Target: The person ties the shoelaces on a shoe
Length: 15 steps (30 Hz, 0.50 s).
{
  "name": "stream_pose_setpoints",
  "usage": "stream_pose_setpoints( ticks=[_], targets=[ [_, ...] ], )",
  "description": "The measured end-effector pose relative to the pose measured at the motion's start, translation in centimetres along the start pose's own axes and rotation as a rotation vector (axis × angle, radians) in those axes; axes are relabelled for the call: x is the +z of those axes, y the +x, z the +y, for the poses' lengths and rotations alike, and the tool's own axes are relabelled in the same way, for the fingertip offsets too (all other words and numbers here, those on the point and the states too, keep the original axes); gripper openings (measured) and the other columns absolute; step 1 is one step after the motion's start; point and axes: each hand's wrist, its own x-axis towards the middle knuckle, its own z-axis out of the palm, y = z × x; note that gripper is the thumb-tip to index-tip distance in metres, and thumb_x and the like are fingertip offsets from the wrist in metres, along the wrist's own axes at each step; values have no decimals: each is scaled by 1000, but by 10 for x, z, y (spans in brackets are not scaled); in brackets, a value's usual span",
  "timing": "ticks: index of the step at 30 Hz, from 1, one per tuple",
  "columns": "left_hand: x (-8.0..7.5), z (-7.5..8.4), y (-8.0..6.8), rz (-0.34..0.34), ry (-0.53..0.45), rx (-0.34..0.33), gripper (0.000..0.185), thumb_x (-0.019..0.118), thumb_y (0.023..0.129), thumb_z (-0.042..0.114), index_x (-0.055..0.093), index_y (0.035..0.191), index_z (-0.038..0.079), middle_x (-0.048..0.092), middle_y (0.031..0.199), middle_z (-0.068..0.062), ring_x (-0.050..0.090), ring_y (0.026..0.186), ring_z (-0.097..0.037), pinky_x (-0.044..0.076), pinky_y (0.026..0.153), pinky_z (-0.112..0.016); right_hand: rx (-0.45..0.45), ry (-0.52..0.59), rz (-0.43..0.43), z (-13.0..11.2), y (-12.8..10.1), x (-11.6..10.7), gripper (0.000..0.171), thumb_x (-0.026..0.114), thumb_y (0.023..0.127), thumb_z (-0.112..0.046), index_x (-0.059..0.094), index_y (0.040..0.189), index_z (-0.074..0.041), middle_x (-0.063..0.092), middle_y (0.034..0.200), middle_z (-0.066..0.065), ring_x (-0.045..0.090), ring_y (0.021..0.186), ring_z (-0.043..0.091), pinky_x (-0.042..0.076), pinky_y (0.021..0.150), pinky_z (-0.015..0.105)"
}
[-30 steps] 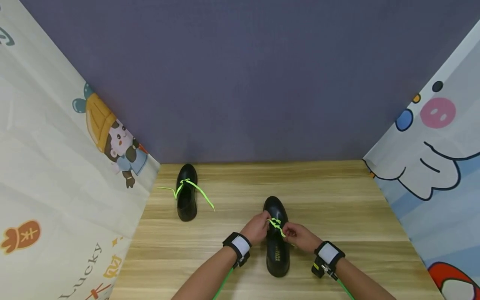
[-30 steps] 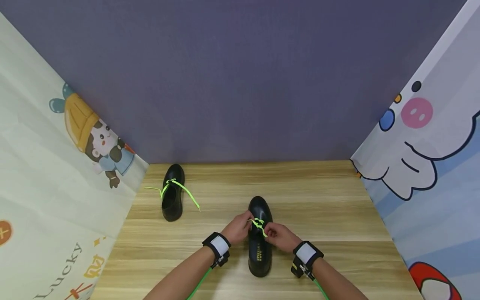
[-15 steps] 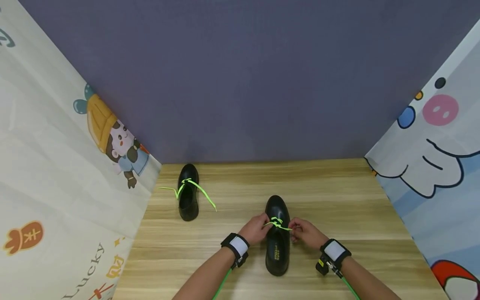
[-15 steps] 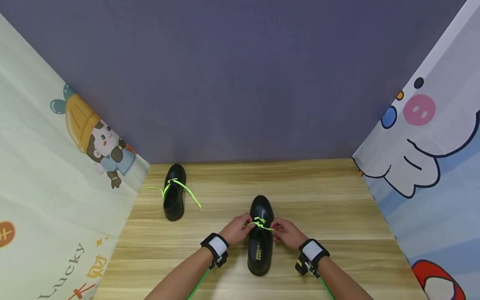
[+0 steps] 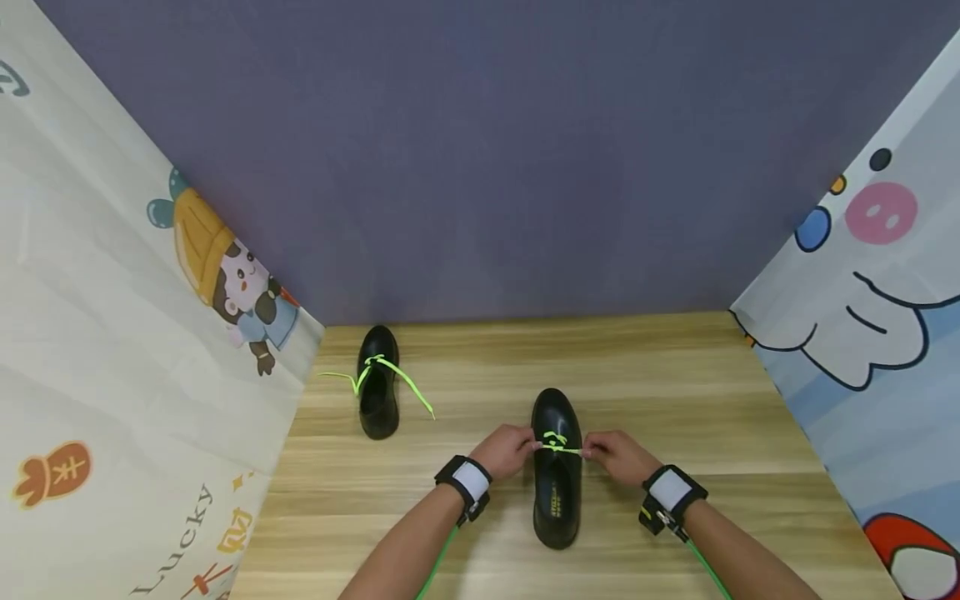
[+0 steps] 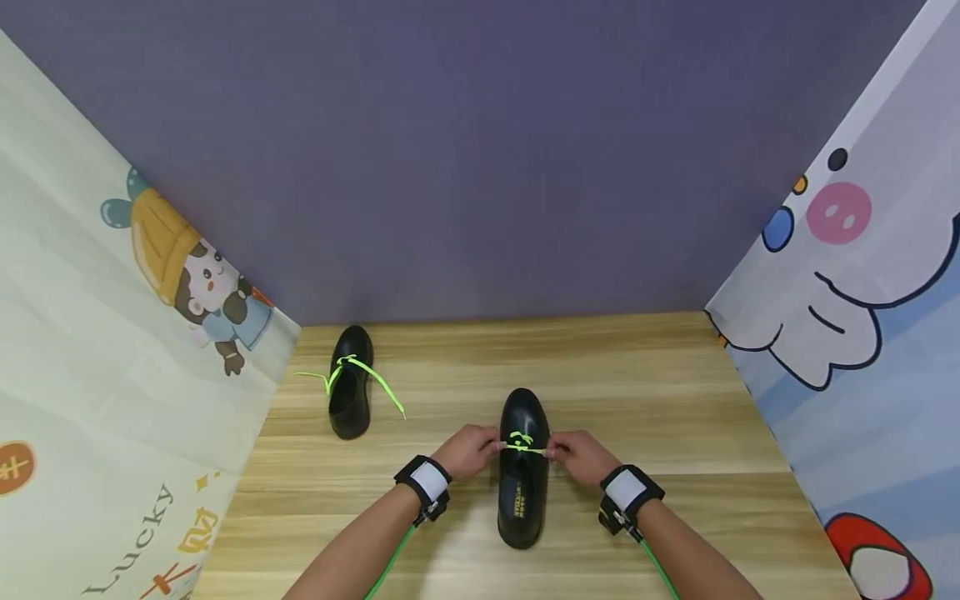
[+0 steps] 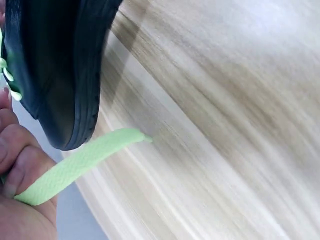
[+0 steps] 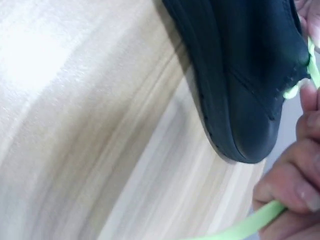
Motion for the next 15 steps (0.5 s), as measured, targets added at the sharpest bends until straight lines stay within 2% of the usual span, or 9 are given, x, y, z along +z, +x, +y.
stream_pose_setpoints(
  ticks=[3,9,15],
  targets=[
    [0,0,-2,13,18,16,30,59,102,21,57,74,13,40,61,10,41,58,-4,34,57,-18,-6,-27,11,0,0,-1,16,64,95,-7,61,80,-6,48,71,-12,41,66,-1,35,59,23],
    [3,-2,-6,0,-47,-5,29,57,103,23,60,77,10,41,63,12,40,58,-2,33,56,-15,36,25,-34,7,-5,1,13,62,97,-7,63,85,-4,53,77,-10,45,72,0,40,63,24],
    [1,-7,-12,-14,-211,-91,34,57,103,29,63,77,8,43,62,12,41,57,-2,35,56,-17,111,167,-126,15,-15,2,22,54,104,-14,60,86,-3,50,75,-8,45,70,1,38,61,23]
  ],
)
